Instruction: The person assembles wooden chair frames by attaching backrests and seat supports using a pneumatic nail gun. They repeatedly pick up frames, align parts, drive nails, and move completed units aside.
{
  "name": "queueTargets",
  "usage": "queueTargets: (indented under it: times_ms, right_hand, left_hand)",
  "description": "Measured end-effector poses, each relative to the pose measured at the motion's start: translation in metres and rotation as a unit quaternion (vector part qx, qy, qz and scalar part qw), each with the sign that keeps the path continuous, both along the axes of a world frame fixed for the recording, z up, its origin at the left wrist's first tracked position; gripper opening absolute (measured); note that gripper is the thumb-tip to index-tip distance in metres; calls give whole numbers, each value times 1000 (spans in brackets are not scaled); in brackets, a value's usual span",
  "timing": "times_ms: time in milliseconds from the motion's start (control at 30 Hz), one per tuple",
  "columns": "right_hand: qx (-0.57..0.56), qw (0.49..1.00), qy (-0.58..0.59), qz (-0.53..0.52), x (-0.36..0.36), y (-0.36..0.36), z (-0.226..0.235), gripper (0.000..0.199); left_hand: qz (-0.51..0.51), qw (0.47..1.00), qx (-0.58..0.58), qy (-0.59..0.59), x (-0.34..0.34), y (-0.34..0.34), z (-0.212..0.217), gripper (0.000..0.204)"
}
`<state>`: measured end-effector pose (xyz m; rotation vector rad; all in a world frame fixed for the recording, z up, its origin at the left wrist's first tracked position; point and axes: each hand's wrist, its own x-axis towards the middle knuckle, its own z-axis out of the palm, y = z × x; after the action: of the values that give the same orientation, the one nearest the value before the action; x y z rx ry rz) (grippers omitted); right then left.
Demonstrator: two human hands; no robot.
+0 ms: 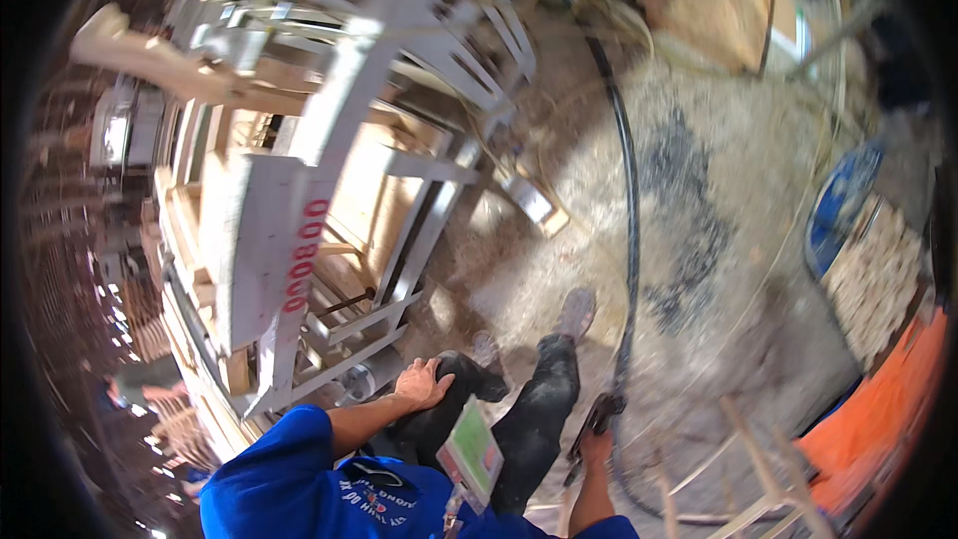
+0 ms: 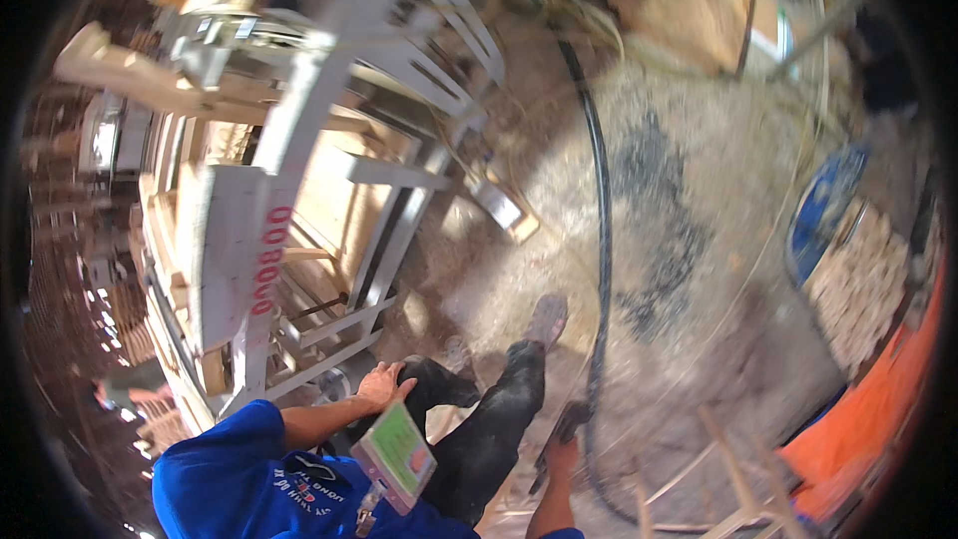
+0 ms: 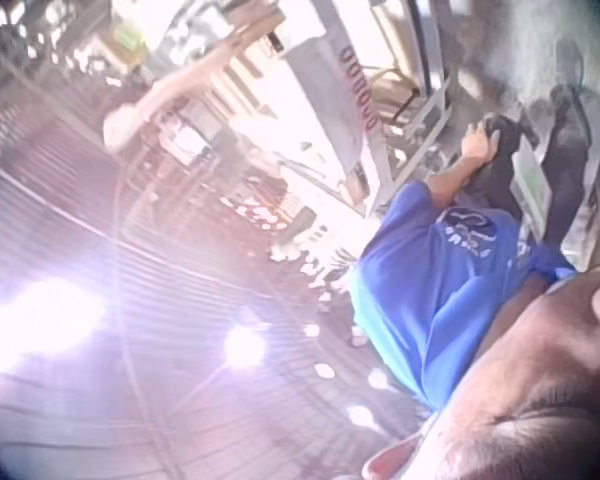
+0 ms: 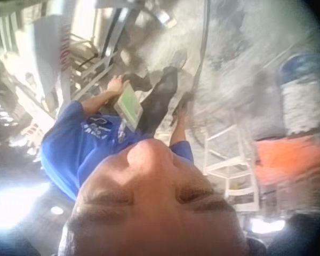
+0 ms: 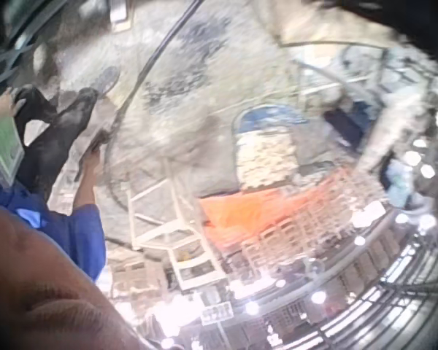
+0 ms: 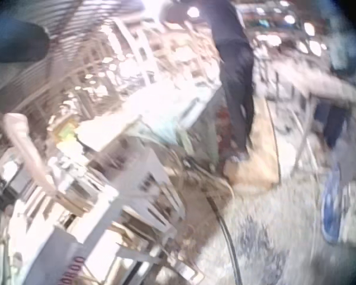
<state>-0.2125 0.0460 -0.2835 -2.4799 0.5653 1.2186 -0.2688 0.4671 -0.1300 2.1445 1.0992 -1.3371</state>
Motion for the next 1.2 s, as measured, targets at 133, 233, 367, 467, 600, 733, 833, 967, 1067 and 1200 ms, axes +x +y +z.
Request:
queueTargets:
  times_ms: [133,233,367,467,600,733,833,967,1067,1200]
  right_hand:
    - [21,991,-20,134,71,5,147,45]
    - [88,968,-78,224,138,18,233,44]
    - [145,889,-262,347,226,69,297,36]
    - [265,898,-222,274,294,144,345,29]
    - [378,843,-173,341,345,272,424,18]
    - [490,806,-101,317,332,403,496,13]
    - [532,778,-91,322,316,491,535,17]
    - [508,761,-62,399,308,572,562,22]
    - [524,727,-48,441,296,621,589,31]
    - [527,704,1,475,283,668,592,40]
  left_hand:
    - [-4,993,-25,-111,11,13,85,58]
    - [73,971,17,-229,18,36,151,50]
    - [157,862,187,-444,21,80,226,40]
    - [175,759,332,-533,34,128,268,32]
    - [210,666,440,-565,28,198,282,30]
    - [243,620,481,-570,17,260,276,29]
    - [270,629,442,-580,30,295,267,28]
    - [249,656,430,-569,44,307,267,35]
    - [231,700,422,-528,51,311,272,41]
    - [229,706,427,-515,53,318,273,42]
